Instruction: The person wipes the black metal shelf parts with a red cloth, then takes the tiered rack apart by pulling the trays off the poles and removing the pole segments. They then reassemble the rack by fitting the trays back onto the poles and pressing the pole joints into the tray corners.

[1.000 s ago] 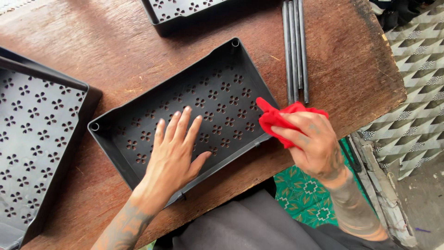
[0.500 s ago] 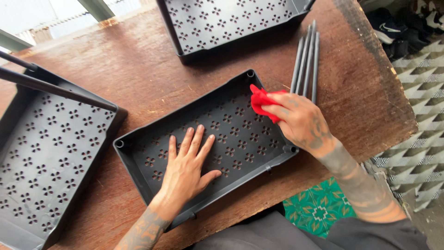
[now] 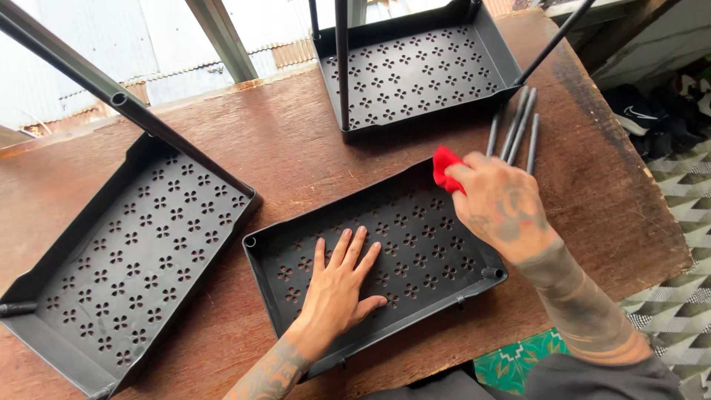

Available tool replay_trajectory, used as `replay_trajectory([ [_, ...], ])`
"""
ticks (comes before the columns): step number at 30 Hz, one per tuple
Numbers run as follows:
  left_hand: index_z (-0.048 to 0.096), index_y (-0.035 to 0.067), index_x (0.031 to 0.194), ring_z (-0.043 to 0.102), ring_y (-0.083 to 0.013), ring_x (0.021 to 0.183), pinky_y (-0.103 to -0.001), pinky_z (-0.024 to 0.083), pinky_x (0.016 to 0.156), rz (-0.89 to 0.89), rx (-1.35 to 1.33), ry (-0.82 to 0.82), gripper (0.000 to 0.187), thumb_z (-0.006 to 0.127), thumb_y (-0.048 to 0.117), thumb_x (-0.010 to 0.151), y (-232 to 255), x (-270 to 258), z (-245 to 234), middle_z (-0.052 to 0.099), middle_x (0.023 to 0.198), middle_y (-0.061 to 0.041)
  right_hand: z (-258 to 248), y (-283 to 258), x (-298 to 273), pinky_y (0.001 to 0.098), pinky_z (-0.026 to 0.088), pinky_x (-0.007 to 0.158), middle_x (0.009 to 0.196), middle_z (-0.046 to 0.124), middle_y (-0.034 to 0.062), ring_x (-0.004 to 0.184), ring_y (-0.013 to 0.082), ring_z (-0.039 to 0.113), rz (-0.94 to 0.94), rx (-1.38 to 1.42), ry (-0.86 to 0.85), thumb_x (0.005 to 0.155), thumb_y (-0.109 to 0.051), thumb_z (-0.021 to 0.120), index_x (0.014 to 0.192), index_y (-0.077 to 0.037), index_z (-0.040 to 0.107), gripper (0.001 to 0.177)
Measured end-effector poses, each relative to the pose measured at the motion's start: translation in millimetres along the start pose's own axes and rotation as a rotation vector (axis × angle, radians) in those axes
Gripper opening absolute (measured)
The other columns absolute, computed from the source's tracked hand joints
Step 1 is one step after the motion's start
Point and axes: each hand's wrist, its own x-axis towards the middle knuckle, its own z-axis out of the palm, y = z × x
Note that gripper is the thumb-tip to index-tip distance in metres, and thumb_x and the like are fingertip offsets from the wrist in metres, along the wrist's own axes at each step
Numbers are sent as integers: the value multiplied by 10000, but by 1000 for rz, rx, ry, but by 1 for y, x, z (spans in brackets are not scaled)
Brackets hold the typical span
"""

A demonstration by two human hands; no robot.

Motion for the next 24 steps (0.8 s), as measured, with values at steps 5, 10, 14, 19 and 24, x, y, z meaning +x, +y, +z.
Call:
replay_trajectory([
  [5,431,101,1493,272,-355,1469,-631,138,1165,40,52,92,832,705,508,820,-11,-5,-14,328,1598,-181,23,-9,13,386,543,748,1049,622,84,936,224,629,-278,-417,373,917,-31,691,1180,-35,706,264],
  [10,531,40,1393,376,-353,1455,-566,197,1208,-211,57,533,606,704,323,885,-38,-35,-31,429,1556,-207,64,-10,39,386,522,627,930,606,81,850,260,612,-13,-254,70,791,-120,714,947,-83,667,167],
  [14,495,-35,1396,353,-416,1486,-497,293,1223,-341,-212,732,541,672,128,912,-49,-50,-24,377,1579,-271,91,-33,33,391,525,626,942,614,115,862,297,616,-117,-214,66,710,-150,717,895,-62,652,214],
  [19,366,-58,1484,291,-472,1528,-433,341,1234,-339,-401,807,635,544,-59,875,-52,-52,-13,254,1635,-337,114,-87,38,375,556,697,956,622,139,884,299,624,-260,-121,43,811,-108,655,985,-15,661,197],
  [24,151,-52,1586,213,-487,1548,-458,251,1259,-363,-528,810,849,433,-141,790,-61,-53,-9,173,1647,-373,128,-142,47,372,560,690,965,633,175,898,302,640,-393,-12,-66,850,-88,610,1086,41,659,273],
])
